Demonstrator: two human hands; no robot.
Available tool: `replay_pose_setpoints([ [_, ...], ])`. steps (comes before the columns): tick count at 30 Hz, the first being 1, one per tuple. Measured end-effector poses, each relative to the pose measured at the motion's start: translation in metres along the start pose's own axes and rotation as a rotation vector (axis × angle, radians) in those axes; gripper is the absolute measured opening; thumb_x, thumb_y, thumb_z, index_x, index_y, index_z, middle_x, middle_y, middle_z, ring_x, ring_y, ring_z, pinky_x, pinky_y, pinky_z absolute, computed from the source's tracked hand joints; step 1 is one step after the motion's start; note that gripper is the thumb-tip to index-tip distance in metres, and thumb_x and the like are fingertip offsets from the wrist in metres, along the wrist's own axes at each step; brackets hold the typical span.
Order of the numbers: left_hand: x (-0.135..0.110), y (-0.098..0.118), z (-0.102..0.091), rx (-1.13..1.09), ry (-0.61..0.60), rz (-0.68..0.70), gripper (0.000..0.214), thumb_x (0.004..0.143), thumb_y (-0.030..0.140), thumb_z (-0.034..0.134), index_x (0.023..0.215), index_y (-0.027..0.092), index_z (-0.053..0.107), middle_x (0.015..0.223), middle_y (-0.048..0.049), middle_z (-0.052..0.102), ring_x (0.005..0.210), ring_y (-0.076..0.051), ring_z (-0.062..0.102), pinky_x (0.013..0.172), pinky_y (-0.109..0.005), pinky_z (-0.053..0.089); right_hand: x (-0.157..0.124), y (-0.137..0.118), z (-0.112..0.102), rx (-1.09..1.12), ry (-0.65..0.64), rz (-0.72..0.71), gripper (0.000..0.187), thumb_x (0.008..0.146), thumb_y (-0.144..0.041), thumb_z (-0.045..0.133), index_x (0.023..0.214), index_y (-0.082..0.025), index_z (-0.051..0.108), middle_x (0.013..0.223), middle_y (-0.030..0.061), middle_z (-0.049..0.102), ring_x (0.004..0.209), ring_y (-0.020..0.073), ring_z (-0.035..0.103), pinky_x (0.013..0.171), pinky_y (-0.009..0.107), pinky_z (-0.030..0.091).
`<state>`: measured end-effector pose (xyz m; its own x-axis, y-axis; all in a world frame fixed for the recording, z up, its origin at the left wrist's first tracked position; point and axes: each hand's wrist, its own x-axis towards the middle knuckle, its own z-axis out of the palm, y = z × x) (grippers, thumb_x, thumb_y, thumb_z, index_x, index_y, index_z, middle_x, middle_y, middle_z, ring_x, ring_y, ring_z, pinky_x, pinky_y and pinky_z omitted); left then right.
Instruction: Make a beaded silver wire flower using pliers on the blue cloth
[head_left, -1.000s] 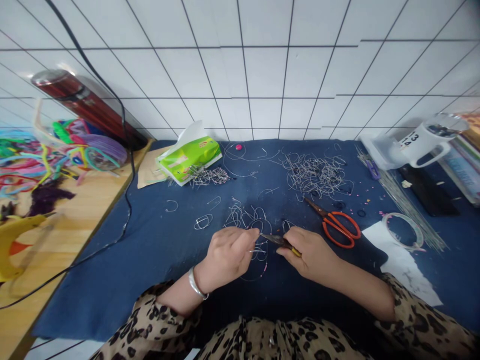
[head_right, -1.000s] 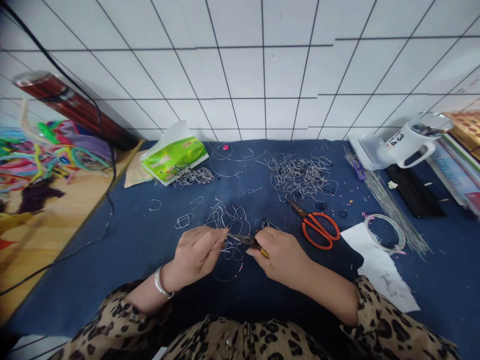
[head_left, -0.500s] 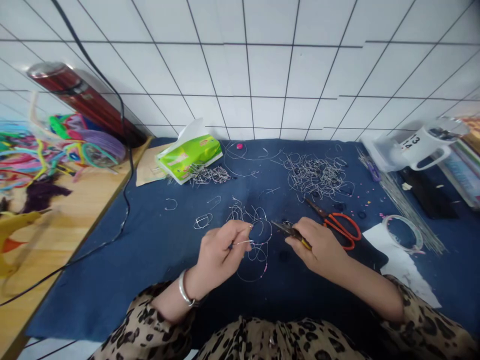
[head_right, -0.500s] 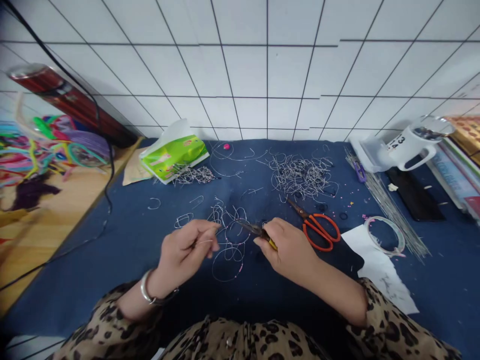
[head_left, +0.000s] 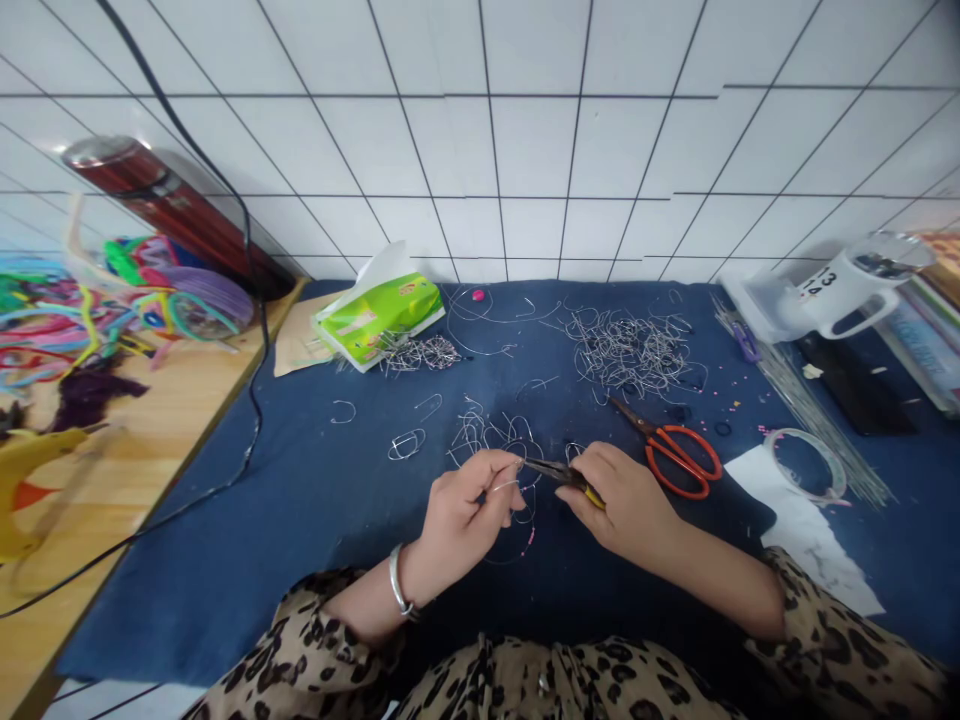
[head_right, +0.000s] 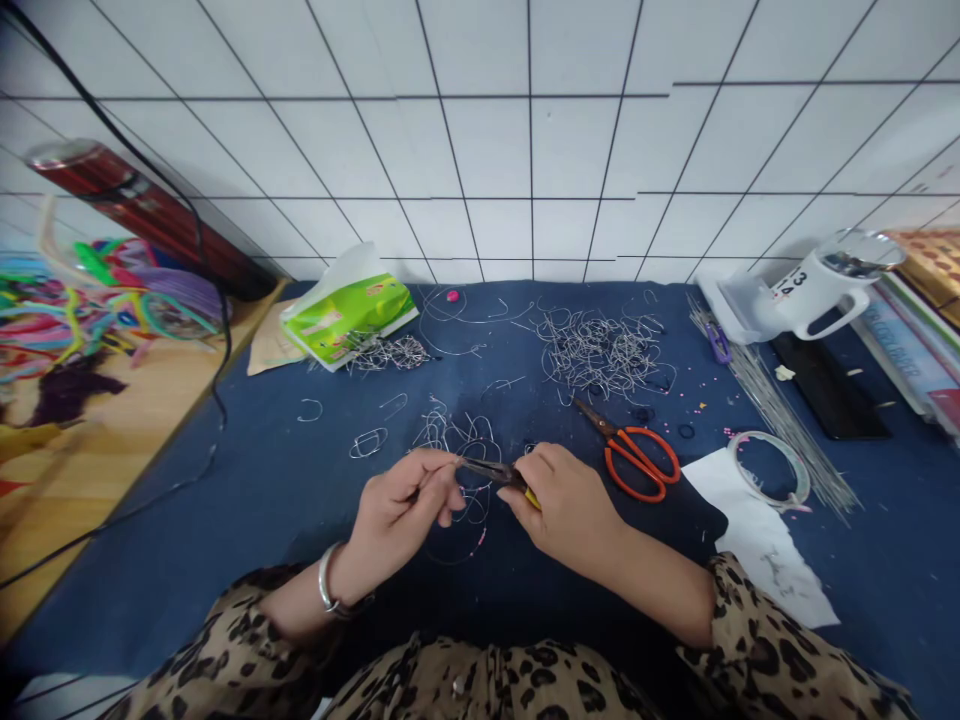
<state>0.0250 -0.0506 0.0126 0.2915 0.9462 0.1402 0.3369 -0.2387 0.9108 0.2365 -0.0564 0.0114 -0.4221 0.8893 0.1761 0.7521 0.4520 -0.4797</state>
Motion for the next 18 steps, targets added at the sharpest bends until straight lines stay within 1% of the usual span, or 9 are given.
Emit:
replay_pose_setpoints([
  [7,0.0007,-0.0007,0.0012,0.164,0.027,0.155,0.018,0.085,0.012,0.048,0.101,0.016,0.055,0.062,0.0029,0.064,0.052,-0.007,0.060,0.051,-0.016,0.047,-0.0031,-0.0025,0.0041,0.024,-0.050,0.020,0.017,0.087,-0.034,0.047,0.084,-0.017,0.052,0.081,0.0053,0.052,0.076,0.0164,0.049,0.068,0.029,0.042],
  [13,0.0015,-0.0016,0.0013,0.195,0.029,0.183,0.019,0.086,0.013,0.046,0.102,0.017,0.055,0.063,0.0025,0.065,0.053,-0.008,0.062,0.053,-0.017,0.048,-0.0029,-0.0017,0.0066,0.040,-0.041,0.007,0.017,0.088,-0.033,0.046,0.083,-0.017,0.051,0.078,0.0045,0.052,0.072,0.0156,0.048,0.066,0.028,0.041],
  [18,0.0017,-0.0037,0.0013,0.209,0.039,0.226,0.021,0.085,0.011,0.046,0.104,0.017,0.055,0.064,0.0023,0.065,0.054,-0.008,0.062,0.055,-0.018,0.049,-0.0022,-0.0026,0.0074,0.103,-0.056,0.009,0.017,0.089,-0.033,0.044,0.083,-0.018,0.050,0.076,0.0034,0.051,0.071,0.0152,0.047,0.066,0.028,0.041],
])
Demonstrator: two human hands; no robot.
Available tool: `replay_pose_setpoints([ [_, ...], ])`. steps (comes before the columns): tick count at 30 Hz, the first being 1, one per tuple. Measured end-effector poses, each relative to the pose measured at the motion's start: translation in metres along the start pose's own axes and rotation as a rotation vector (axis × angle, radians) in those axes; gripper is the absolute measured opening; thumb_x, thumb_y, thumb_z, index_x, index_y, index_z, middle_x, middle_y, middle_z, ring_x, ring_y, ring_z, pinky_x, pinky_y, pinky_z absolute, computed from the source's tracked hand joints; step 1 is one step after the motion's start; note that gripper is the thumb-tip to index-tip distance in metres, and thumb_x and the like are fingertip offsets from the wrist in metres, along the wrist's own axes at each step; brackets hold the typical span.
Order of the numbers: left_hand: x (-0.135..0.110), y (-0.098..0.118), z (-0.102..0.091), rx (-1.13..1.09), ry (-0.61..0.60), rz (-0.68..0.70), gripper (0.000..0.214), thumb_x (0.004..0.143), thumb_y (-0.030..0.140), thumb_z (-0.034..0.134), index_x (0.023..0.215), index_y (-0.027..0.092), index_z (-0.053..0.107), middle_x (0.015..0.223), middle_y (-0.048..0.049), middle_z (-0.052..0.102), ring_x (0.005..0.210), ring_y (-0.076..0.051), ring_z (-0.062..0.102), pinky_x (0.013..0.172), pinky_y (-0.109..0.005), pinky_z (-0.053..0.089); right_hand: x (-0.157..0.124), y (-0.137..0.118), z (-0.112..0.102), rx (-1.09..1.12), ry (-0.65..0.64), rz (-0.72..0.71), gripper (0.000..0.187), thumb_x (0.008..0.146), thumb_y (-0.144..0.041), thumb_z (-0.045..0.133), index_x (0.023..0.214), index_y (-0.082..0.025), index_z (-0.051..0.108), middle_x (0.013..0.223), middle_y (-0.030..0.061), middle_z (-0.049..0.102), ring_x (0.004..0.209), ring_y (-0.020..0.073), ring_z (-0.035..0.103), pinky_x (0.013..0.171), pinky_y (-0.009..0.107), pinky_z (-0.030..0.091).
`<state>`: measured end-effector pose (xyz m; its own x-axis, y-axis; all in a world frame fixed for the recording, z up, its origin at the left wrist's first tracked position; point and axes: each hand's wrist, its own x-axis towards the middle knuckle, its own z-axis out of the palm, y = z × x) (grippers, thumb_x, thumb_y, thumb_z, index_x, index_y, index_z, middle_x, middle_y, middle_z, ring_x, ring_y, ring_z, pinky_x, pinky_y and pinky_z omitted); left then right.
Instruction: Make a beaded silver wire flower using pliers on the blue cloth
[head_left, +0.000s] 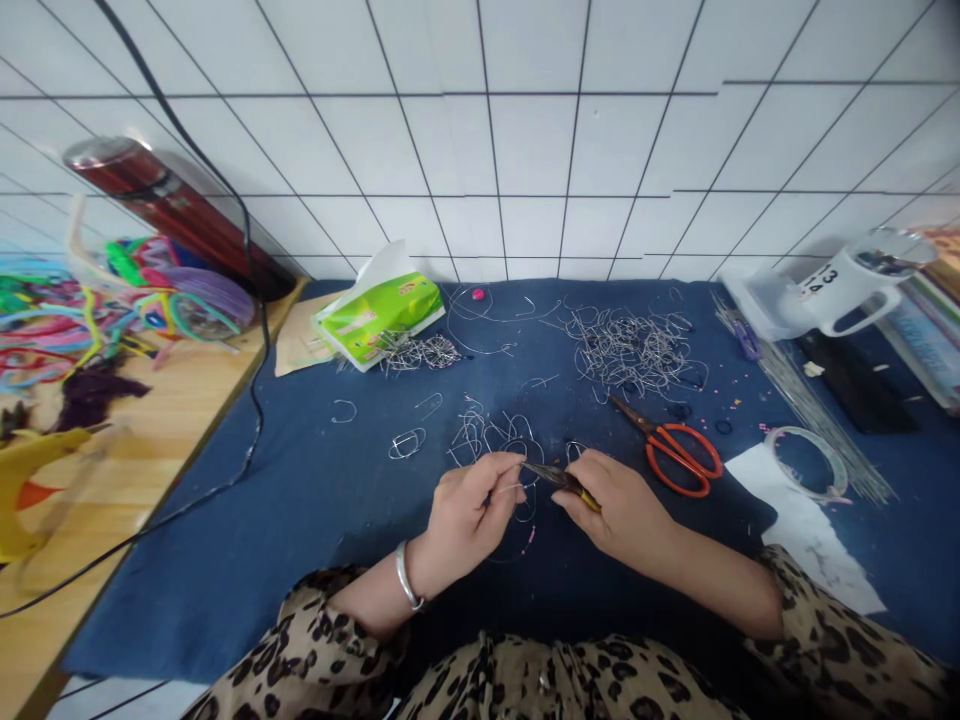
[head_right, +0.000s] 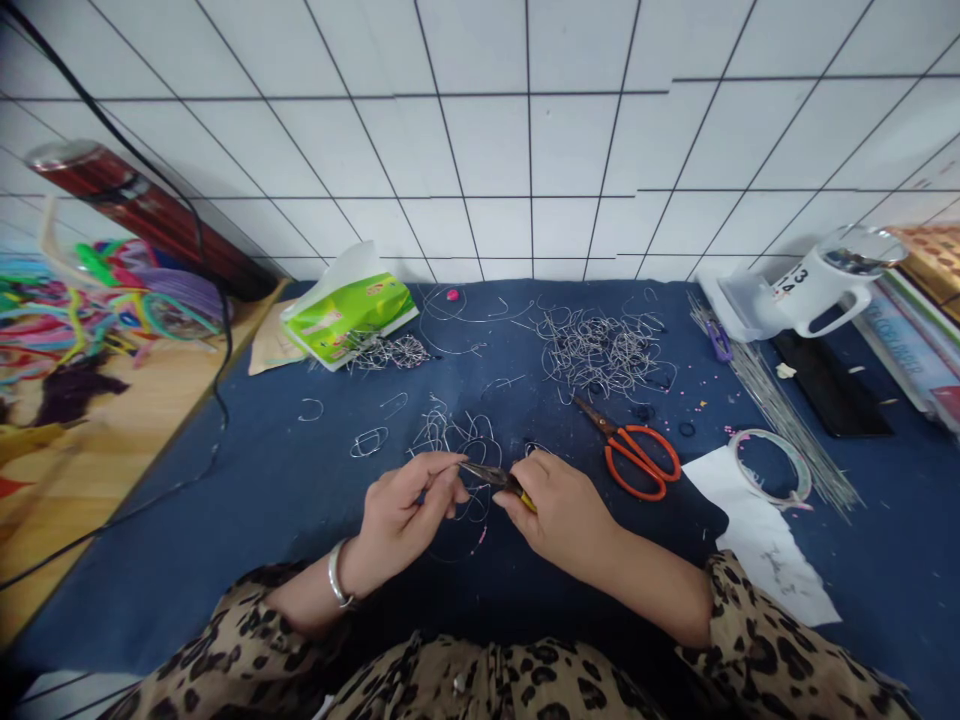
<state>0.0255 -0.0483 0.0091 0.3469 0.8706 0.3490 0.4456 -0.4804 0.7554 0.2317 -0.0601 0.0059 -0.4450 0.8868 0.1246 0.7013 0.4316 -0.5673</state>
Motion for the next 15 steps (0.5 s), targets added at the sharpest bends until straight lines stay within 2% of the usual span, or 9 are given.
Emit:
replay_pose_setpoints([
  [11,-0.0016,-0.0081,0.0004,0.256,0.009,0.141,0.023,0.083,0.012,0.050,0.106,0.016,0.053,0.069,-0.0013,0.066,0.058,-0.012,0.060,0.058,-0.024,0.047,-0.0032,-0.0023,0.0055,0.123,-0.100,0.103,0.022,0.090,-0.036,0.040,0.075,-0.020,0.040,0.071,0.0000,0.047,0.062,0.0123,0.044,0.058,0.025,0.036],
  [15,-0.0034,-0.0103,0.0020,0.298,0.019,0.141,0.022,0.082,0.011,0.051,0.104,0.016,0.054,0.069,-0.0016,0.066,0.058,-0.012,0.060,0.058,-0.025,0.047,-0.0028,-0.0057,0.0051,0.167,-0.106,0.116,0.024,0.090,-0.037,0.040,0.073,-0.020,0.037,0.069,-0.0012,0.045,0.061,0.0117,0.043,0.056,0.024,0.034],
])
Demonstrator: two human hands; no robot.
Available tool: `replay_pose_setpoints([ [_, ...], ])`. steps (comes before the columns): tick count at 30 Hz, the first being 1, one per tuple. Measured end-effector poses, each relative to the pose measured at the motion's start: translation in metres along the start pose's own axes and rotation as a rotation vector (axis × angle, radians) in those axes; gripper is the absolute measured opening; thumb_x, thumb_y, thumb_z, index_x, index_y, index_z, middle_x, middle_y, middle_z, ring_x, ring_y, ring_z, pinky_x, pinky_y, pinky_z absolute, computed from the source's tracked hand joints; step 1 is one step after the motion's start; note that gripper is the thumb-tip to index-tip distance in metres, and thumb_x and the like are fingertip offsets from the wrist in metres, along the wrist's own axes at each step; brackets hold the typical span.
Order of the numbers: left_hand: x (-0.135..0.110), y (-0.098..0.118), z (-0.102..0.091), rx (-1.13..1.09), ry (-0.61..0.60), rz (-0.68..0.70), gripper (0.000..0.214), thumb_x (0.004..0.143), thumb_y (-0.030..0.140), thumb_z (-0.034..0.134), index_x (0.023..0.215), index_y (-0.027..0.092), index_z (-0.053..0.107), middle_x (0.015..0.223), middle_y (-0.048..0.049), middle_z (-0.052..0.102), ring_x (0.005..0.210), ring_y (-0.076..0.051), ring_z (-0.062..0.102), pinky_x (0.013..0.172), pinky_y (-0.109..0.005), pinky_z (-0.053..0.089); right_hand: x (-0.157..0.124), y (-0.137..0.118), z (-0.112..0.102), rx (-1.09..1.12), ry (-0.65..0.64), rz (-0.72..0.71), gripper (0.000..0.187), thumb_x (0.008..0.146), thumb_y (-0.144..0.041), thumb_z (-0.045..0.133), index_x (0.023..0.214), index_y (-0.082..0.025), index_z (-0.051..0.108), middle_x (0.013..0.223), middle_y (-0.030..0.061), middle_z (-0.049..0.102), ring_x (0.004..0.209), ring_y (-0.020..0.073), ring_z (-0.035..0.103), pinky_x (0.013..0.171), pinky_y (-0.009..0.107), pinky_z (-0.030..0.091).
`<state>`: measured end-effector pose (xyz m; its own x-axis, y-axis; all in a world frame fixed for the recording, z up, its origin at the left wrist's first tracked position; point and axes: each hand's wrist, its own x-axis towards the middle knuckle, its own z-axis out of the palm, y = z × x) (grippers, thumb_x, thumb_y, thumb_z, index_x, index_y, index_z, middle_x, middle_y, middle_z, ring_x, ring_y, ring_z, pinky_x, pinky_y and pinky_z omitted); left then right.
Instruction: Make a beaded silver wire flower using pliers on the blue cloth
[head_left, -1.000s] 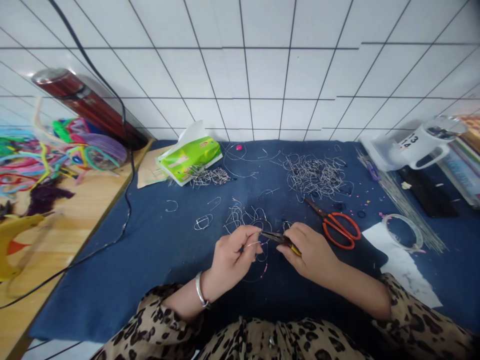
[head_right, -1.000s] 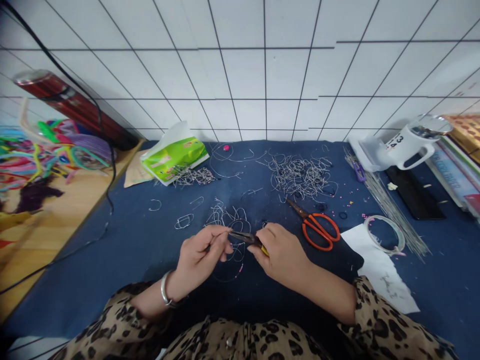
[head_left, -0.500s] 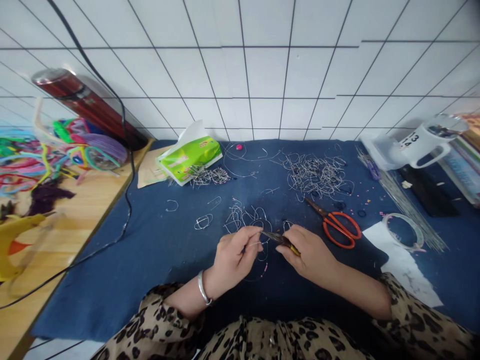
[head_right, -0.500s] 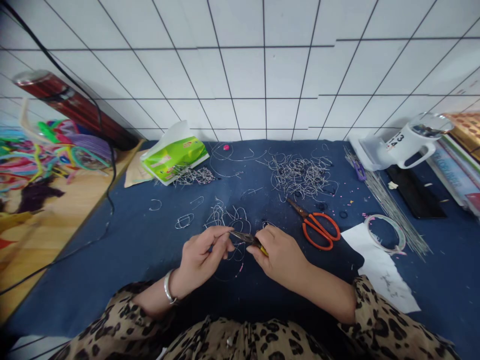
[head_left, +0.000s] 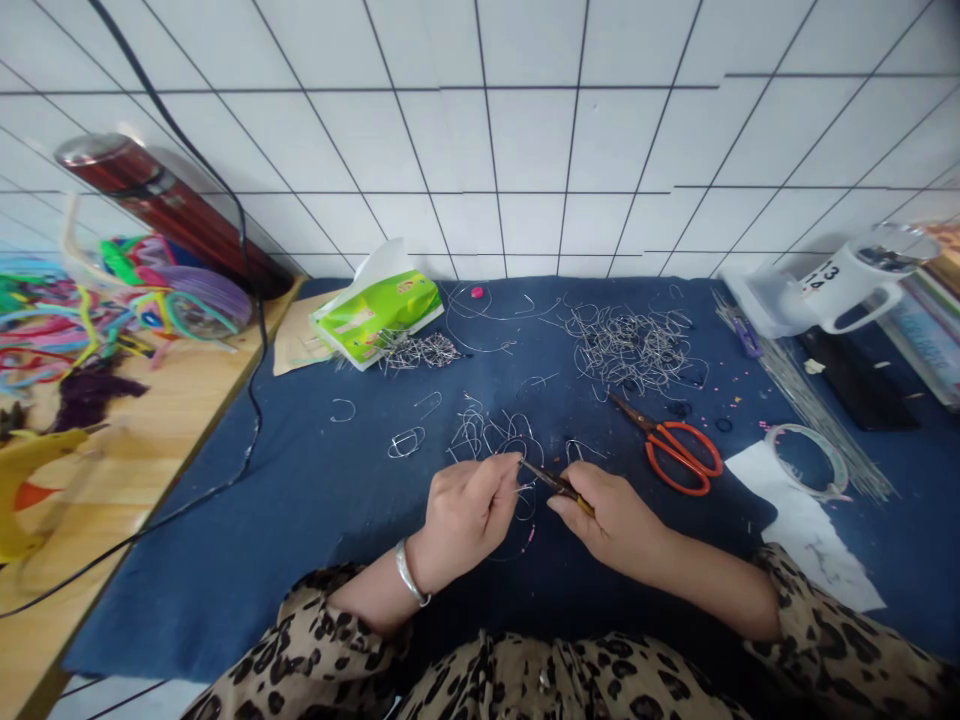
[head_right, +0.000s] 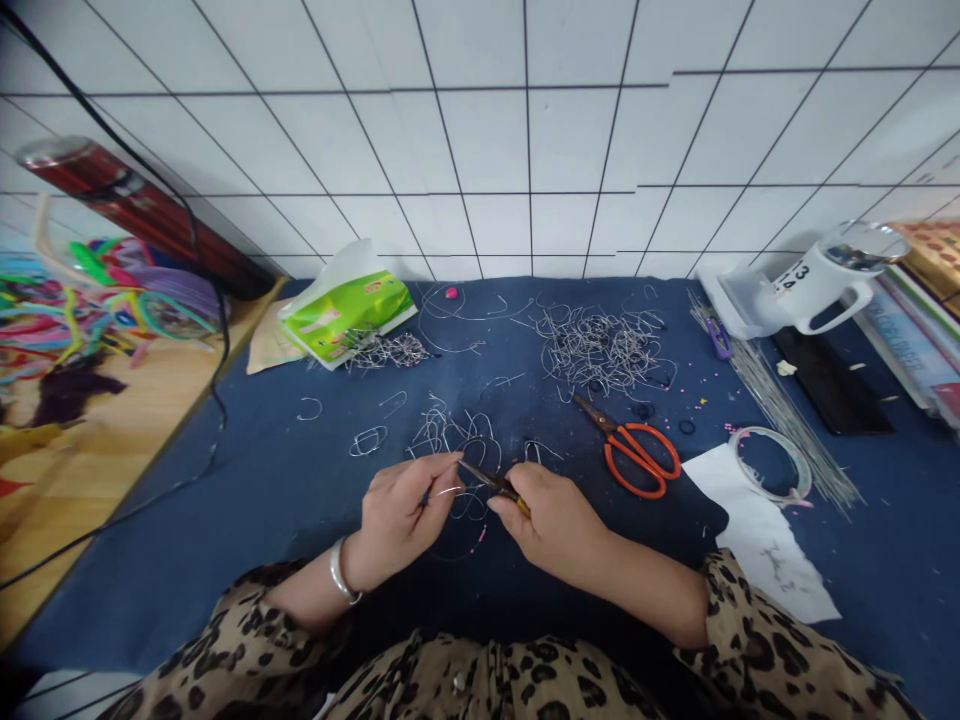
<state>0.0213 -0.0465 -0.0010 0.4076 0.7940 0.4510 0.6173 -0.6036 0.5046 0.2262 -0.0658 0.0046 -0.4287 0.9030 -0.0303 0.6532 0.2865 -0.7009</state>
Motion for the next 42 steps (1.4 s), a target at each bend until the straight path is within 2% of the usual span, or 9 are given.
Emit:
replay_pose_setpoints([
  [14,-0.001,-0.001,0.003,0.094,0.039,0.005,0.017,0.081,0.013,0.052,0.098,0.015,0.056,0.065,-0.0006,0.065,0.055,-0.012,0.059,0.055,-0.024,0.045,0.000,-0.002,0.000,0.050,-0.021,0.026,0.023,0.090,-0.037,0.040,0.074,-0.020,0.036,0.071,-0.0008,0.044,0.065,0.0123,0.043,0.059,0.025,0.034],
  [30,-0.001,0.000,0.001,0.077,0.003,0.016,0.020,0.082,0.013,0.051,0.101,0.014,0.055,0.067,-0.0016,0.065,0.057,-0.013,0.059,0.058,-0.026,0.045,0.001,0.002,0.002,-0.025,-0.008,0.015,0.022,0.089,-0.035,0.041,0.074,-0.020,0.036,0.071,-0.0002,0.045,0.063,0.0127,0.044,0.059,0.025,0.034],
  [42,0.009,-0.011,-0.014,0.184,-0.105,0.287,0.023,0.079,0.008,0.048,0.101,0.013,0.053,0.064,-0.0014,0.060,0.057,-0.014,0.054,0.056,-0.028,0.043,0.004,0.007,-0.014,-0.186,-0.057,-0.103,0.018,0.088,-0.033,0.043,0.077,-0.019,0.043,0.074,0.0015,0.050,0.068,0.0136,0.047,0.062,0.025,0.037],
])
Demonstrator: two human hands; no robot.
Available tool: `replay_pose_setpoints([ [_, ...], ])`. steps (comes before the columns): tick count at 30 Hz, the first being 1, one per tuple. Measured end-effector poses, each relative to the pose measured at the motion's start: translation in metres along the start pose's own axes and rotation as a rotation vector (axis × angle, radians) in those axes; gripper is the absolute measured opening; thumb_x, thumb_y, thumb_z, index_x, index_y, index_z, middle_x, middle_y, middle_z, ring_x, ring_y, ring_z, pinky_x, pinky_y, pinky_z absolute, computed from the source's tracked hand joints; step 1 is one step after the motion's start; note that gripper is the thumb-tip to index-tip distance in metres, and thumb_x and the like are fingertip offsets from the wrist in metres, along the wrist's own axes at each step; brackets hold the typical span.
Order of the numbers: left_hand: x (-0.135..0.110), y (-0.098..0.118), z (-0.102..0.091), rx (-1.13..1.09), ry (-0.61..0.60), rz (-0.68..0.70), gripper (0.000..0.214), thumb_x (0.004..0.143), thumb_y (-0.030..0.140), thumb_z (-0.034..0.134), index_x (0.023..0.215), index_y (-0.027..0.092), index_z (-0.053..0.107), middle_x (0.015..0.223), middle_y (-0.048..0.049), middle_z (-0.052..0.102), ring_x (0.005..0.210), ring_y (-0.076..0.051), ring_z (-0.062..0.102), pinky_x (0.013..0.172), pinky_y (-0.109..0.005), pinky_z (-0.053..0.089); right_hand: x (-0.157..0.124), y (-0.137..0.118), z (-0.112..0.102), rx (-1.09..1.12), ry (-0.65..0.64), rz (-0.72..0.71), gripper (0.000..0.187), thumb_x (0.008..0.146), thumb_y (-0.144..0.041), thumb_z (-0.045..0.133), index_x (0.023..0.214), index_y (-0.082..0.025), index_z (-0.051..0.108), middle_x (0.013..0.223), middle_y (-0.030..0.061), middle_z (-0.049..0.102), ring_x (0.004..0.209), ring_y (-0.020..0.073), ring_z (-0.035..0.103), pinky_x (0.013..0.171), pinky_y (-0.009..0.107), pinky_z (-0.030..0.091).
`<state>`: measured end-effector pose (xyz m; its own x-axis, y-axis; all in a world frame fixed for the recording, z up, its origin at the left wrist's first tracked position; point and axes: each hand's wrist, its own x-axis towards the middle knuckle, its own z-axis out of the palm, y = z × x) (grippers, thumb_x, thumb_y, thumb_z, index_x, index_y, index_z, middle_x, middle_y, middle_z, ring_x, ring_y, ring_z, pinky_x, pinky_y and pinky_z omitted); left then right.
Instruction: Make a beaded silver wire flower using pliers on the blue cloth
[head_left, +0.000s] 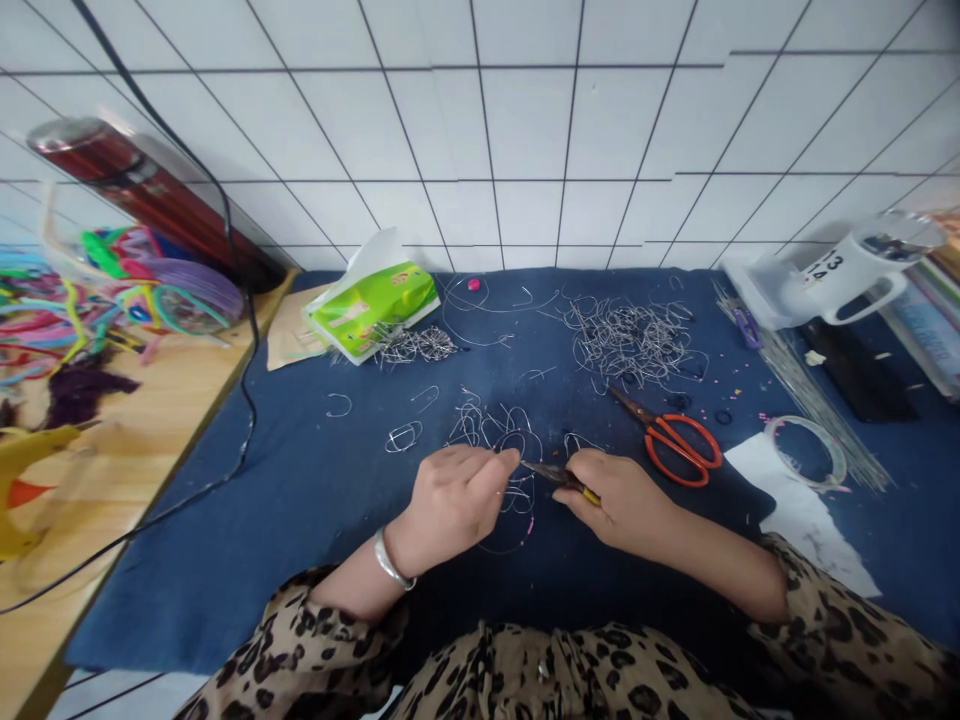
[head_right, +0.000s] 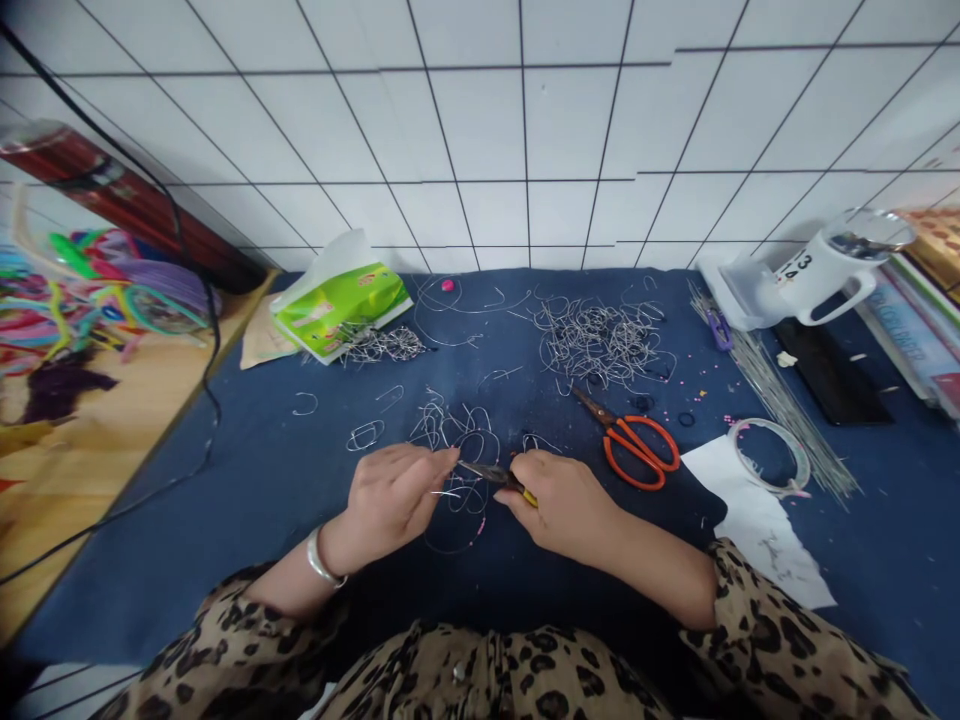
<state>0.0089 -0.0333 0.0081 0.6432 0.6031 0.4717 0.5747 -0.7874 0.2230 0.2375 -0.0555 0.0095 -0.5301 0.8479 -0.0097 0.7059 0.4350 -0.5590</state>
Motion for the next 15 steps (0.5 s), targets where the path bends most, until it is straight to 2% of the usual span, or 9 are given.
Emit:
replay_pose_setpoints([
  [4,0.005,-0.009,-0.010,0.049,-0.052,0.118,0.022,0.079,0.006,0.048,0.099,0.013,0.054,0.061,-0.0008,0.058,0.056,-0.015,0.053,0.055,-0.028,0.043,-0.002,0.003,0.001,-0.072,-0.061,-0.021,0.018,0.089,-0.034,0.043,0.080,-0.018,0.046,0.077,0.0026,0.053,0.070,0.0138,0.050,0.062,0.025,0.037],
  [6,0.006,-0.015,-0.018,0.043,0.023,0.105,0.019,0.078,0.007,0.050,0.095,0.013,0.055,0.061,-0.0012,0.058,0.055,-0.015,0.054,0.054,-0.028,0.043,-0.004,0.005,0.002,-0.128,-0.122,-0.030,0.019,0.089,-0.035,0.043,0.080,-0.018,0.047,0.077,0.0025,0.054,0.068,0.0139,0.050,0.060,0.025,0.036],
  [8,0.005,-0.021,-0.024,0.047,0.117,0.041,0.018,0.077,0.006,0.052,0.092,0.013,0.057,0.060,-0.0011,0.060,0.056,-0.014,0.056,0.055,-0.028,0.044,-0.005,0.006,0.000,-0.164,-0.146,-0.034,0.019,0.089,-0.034,0.043,0.079,-0.019,0.047,0.075,0.0023,0.053,0.067,0.0138,0.050,0.060,0.026,0.036],
  [10,0.004,-0.022,-0.027,-0.032,0.177,-0.067,0.014,0.079,0.008,0.053,0.091,0.013,0.057,0.060,-0.0005,0.061,0.055,-0.013,0.058,0.055,-0.026,0.045,-0.003,0.004,-0.006,-0.152,-0.088,-0.012,0.019,0.089,-0.034,0.043,0.079,-0.018,0.046,0.076,0.0029,0.052,0.069,0.0142,0.049,0.062,0.026,0.037],
  [13,0.003,-0.013,-0.024,-0.188,0.183,-0.180,0.014,0.081,0.011,0.051,0.093,0.015,0.056,0.059,0.0019,0.062,0.054,-0.011,0.059,0.055,-0.023,0.045,0.001,-0.003,-0.015,-0.045,0.010,0.042,0.019,0.089,-0.032,0.042,0.077,-0.019,0.044,0.076,0.0022,0.050,0.068,0.0133,0.047,0.062,0.026,0.037],
  [15,0.004,-0.004,-0.020,-0.314,0.154,-0.315,0.012,0.083,0.013,0.050,0.093,0.016,0.056,0.059,0.0025,0.062,0.052,-0.009,0.058,0.054,-0.021,0.046,0.004,-0.009,-0.016,0.032,0.043,0.071,0.019,0.090,-0.033,0.041,0.077,-0.019,0.043,0.074,0.0011,0.049,0.066,0.0124,0.047,0.059,0.025,0.038],
])
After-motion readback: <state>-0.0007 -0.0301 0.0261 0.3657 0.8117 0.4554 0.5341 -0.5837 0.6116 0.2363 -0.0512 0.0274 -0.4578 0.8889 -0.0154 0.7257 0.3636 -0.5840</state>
